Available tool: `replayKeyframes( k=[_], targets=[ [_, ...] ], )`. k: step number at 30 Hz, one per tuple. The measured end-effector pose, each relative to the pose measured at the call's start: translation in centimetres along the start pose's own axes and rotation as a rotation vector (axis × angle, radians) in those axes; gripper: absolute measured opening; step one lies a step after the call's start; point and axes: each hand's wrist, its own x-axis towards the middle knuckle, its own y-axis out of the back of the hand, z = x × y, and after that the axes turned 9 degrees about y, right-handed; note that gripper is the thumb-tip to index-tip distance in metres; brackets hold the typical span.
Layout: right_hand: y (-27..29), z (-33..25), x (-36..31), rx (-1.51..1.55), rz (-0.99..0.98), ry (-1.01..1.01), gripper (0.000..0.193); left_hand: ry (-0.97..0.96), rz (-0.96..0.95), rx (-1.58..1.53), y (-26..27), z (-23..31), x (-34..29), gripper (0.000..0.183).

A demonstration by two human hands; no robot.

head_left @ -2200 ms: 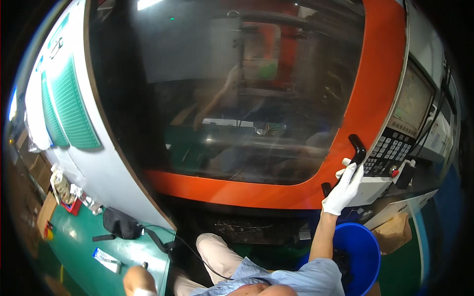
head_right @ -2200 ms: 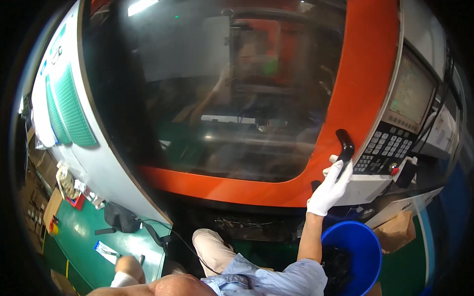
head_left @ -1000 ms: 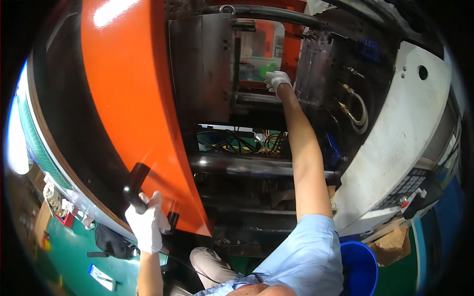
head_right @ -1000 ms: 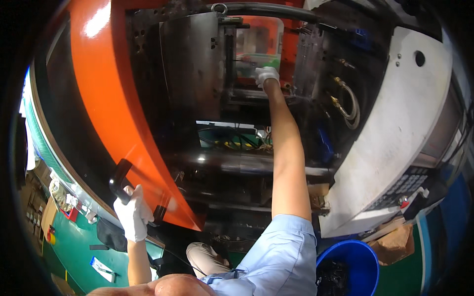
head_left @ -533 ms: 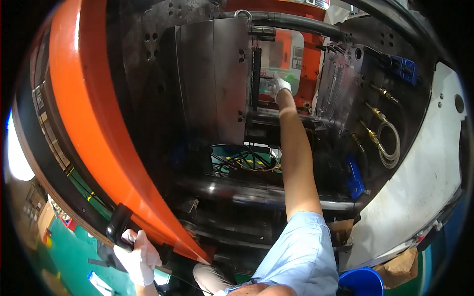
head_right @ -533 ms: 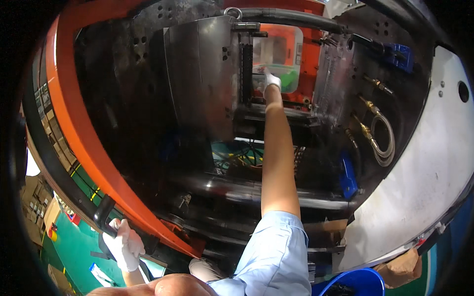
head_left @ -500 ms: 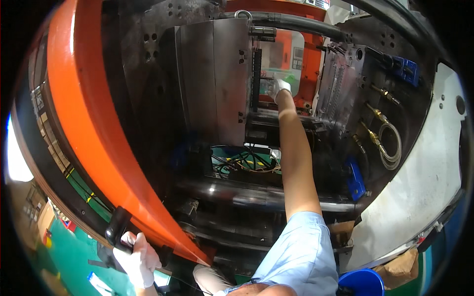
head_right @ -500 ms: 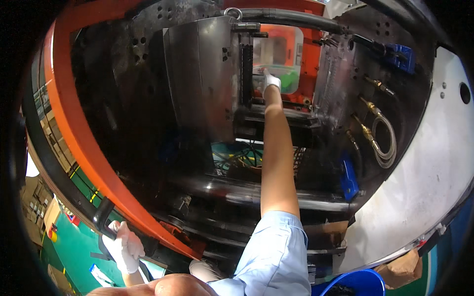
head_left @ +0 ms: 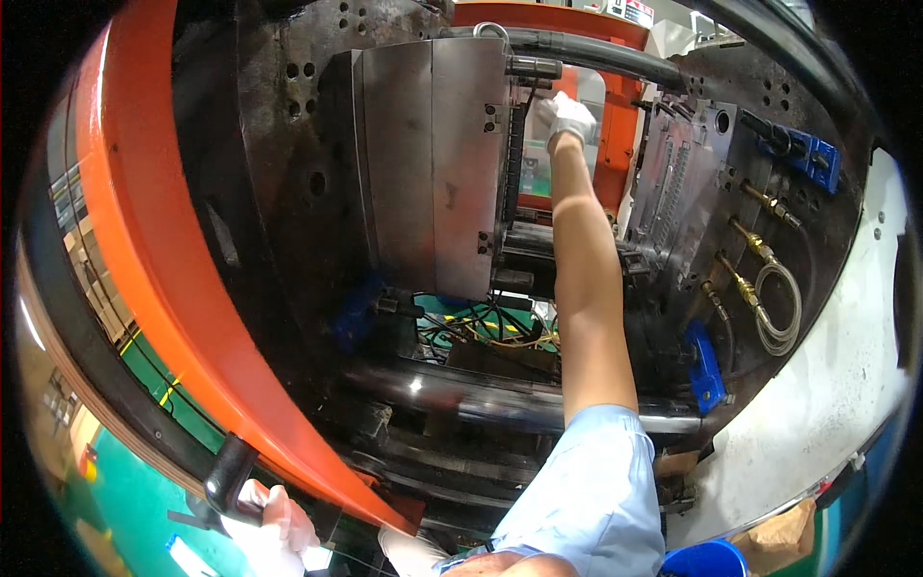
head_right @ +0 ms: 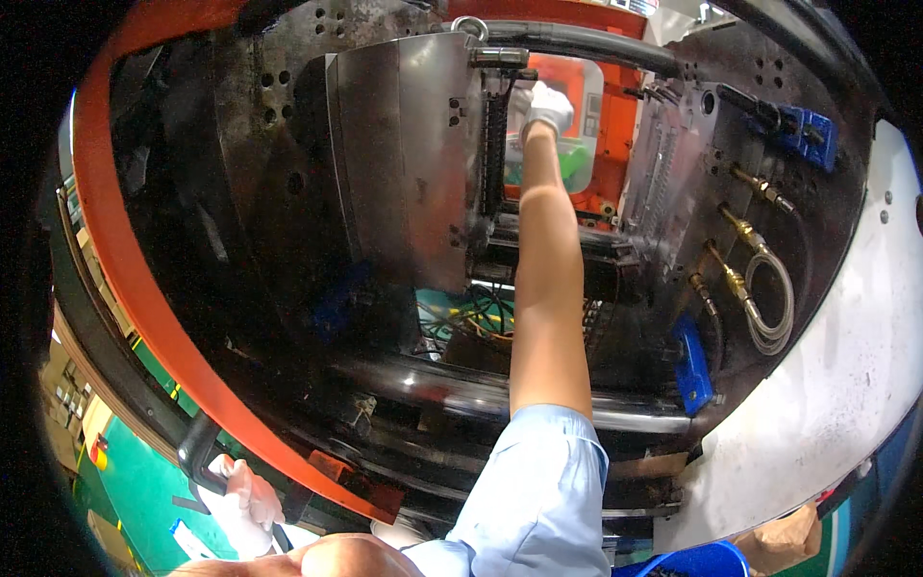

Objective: The person retrieves black plastic components from a cardboard box and a machine. They use a small metal tool to pry open the components and insert small white pieces into them. The person then places the assembled parts back into the box.

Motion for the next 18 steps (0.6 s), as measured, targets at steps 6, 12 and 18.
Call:
replayKeyframes(
  k=[6,12,18],
  targets=[
    [5.9,-6.7,-3.2,1.111,0.495,-0.375,0.020,0.013,-0.066,0.014,-0.3,1.2,0.0,0.029],
    [19.8,-11.7,-16.1,0.601,-0.121,-0.226,0.031,-0.047,0.031,0.112,-2.3,1.1,-0.3,0.027],
    [39.5,-22.3,-33.0,0.391,-1.039,-0.364,0.024,-0.041,-0.145,0.140,-0.3,0.6,0.6,0.035]
  ],
)
